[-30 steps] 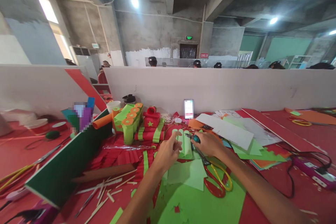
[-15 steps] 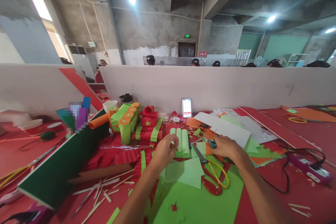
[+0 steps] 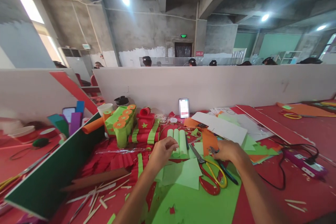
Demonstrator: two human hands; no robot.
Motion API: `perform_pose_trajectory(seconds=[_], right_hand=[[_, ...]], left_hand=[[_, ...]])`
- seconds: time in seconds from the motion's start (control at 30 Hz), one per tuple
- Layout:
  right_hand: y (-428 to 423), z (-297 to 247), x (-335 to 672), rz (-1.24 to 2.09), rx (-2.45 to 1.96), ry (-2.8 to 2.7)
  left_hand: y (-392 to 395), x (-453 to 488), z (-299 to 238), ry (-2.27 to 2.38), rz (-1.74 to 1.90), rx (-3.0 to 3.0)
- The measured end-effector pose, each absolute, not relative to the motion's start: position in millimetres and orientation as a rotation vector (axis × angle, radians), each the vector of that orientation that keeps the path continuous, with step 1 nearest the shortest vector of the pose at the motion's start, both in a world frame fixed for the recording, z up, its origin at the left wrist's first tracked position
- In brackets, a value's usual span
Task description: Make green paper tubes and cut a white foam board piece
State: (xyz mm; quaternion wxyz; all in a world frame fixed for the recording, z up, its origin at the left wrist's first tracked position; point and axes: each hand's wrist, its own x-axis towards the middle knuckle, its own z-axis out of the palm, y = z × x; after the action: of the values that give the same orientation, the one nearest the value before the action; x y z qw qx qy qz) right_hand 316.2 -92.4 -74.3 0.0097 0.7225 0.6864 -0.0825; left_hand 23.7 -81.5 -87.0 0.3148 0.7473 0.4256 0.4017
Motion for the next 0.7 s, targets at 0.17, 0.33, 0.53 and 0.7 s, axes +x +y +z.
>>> perform_pose_trajectory(seconds=[0.17, 0.33, 0.53, 0.7], right_hand=[[-104.3, -45.9, 277.3, -0.408, 2.005, 2.579], [-106.7, -46.1, 229.5, -0.716, 1.639, 3.101], [-95.4, -68.7, 218.6, -1.295, 1.746, 3.161], [-87.9, -79.2, 224.4, -1.963, 1.628, 2.951]], left_hand=[[-82.6, 27.0, -87.1, 1.051, 1.082, 1.948], [-82.9, 28.6, -88.8, 1.010, 1.119, 1.956], [-80.2, 28.5, -92.1, 0.986, 1.196, 1.918], [-83.0, 30.3, -88.8, 0.955, 1.187, 1.925]])
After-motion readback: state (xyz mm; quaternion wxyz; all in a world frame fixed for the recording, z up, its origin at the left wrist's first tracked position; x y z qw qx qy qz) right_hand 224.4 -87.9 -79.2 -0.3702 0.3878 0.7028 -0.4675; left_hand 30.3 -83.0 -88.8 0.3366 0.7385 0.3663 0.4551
